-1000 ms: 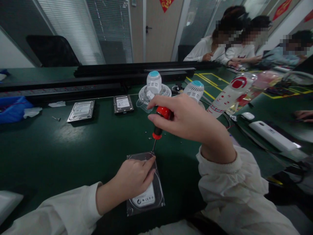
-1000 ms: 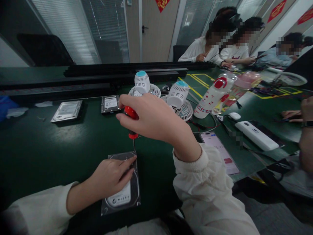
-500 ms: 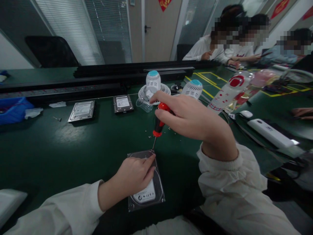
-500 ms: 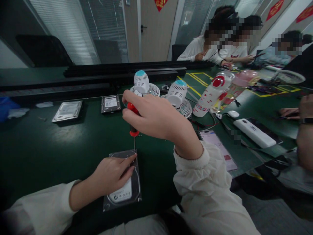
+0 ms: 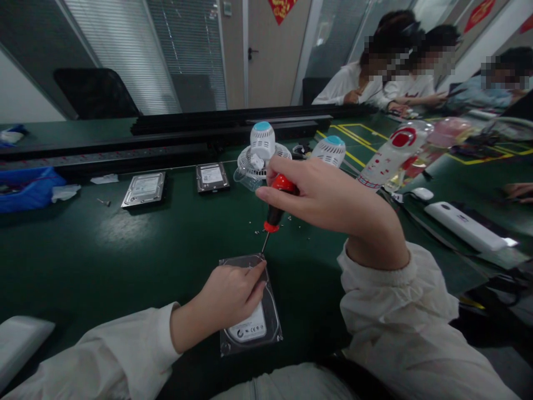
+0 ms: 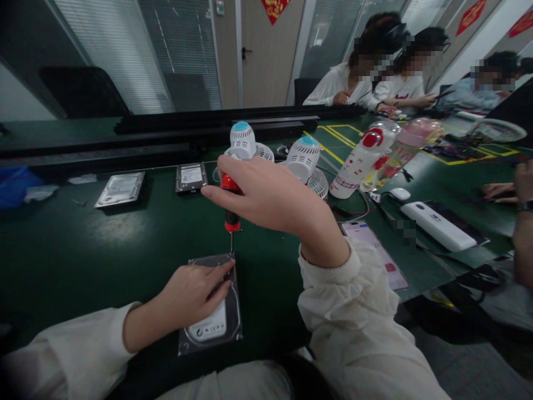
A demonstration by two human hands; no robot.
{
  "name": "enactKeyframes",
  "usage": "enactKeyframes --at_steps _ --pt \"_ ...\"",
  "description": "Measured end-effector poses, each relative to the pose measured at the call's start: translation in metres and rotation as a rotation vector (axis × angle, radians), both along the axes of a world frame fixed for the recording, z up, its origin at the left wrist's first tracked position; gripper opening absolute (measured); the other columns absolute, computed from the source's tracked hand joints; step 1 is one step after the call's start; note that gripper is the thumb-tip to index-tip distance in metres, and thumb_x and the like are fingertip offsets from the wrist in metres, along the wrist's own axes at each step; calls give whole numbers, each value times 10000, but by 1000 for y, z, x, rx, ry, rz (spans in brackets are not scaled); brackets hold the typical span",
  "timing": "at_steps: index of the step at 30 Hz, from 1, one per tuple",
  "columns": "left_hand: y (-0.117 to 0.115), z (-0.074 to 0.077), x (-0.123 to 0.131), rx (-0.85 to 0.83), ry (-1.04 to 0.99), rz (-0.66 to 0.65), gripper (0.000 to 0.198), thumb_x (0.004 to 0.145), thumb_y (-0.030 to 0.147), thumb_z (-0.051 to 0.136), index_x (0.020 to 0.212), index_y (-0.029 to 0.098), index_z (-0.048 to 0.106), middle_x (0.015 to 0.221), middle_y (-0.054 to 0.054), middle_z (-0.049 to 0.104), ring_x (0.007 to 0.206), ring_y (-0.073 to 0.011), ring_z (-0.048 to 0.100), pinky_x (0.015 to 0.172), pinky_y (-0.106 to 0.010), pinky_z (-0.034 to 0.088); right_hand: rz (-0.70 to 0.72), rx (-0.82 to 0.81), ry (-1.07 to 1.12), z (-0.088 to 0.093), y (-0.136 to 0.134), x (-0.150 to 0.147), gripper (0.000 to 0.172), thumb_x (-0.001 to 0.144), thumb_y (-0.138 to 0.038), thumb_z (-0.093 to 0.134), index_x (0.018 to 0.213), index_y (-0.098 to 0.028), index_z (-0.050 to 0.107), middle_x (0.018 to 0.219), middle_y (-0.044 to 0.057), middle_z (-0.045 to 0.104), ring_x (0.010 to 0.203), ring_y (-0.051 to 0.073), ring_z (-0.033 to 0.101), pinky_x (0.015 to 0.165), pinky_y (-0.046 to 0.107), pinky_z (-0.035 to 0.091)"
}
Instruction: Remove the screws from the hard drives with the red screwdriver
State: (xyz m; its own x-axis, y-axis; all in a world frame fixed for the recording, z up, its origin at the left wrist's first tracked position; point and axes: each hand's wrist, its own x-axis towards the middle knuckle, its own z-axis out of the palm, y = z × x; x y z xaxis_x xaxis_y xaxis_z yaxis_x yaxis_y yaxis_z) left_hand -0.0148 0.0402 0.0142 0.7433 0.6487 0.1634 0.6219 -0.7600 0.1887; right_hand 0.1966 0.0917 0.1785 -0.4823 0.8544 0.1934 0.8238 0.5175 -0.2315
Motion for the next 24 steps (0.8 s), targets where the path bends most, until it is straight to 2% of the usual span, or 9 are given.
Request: enactKeyframes --at_steps 2,4,6,10,15,18,19,22,24 --pt "0 0 0 -10 10 -2 445 1028 293 502 1366 73 688 936 -163 823 712 -274 792 614 -388 648 2 7 1 1 0 0 229 991 -369 487 1076 -177 580 739 -8 527 642 127 403 666 311 251" --pt "0 -1 0 -9 11 -3 449 1030 291 496 1375 71 682 928 -165 821 706 -270 790 610 -380 644 46 -4 12 1 0 2 298 928 -270 502 1198 -159 558 735 -18 525 632 133 418 665 311 263" --pt "1 -1 0 -4 7 -7 453 1031 289 490 1380 70 676 938 -172 819 699 -267 786 599 -375 639 79 -28 21 2 0 3 363 925 -296 514 1253 -142 538 740 -20 532 637 139 437 670 313 274" --pt "1 0 0 -8 -3 -14 450 1031 297 481 1368 76 681 983 -179 818 716 -268 787 605 -380 640 51 -20 38 0 1 3 327 1012 -454 474 1145 -170 567 747 -15 533 651 137 422 679 317 266" --pt "0 1 0 -11 16 -4 458 1031 302 480 1369 70 684 957 -171 824 718 -275 790 611 -386 636 94 27 88 0 2 5 252 875 -252 571 1109 -179 513 826 -5 572 671 131 441 676 308 303" --pt "1 2 0 -16 16 -7 459 1028 299 487 1368 61 685 946 -174 824 724 -291 795 619 -408 644 137 27 68 1 2 6 125 900 -269 545 991 -190 514 831 9 566 693 133 448 679 307 300" --pt "1 2 1 -18 15 -6 458 1028 299 490 1367 62 687 945 -175 824 721 -293 795 618 -411 646 132 24 53 1 2 5 129 937 -319 534 958 -193 515 812 7 556 689 133 439 677 308 290" --pt "1 3 1 -18 16 -1 457 1029 300 493 1368 64 688 958 -179 823 729 -301 796 620 -424 650 73 39 13 0 2 3 295 998 -477 510 914 -196 538 740 -6 516 658 129 391 668 311 253" --pt "0 3 1 -27 22 -1 462 1033 303 489 1377 63 683 963 -180 822 727 -297 794 623 -424 651 64 52 1 0 2 2 244 976 -427 528 968 -188 577 745 -1 532 658 130 395 674 311 253"
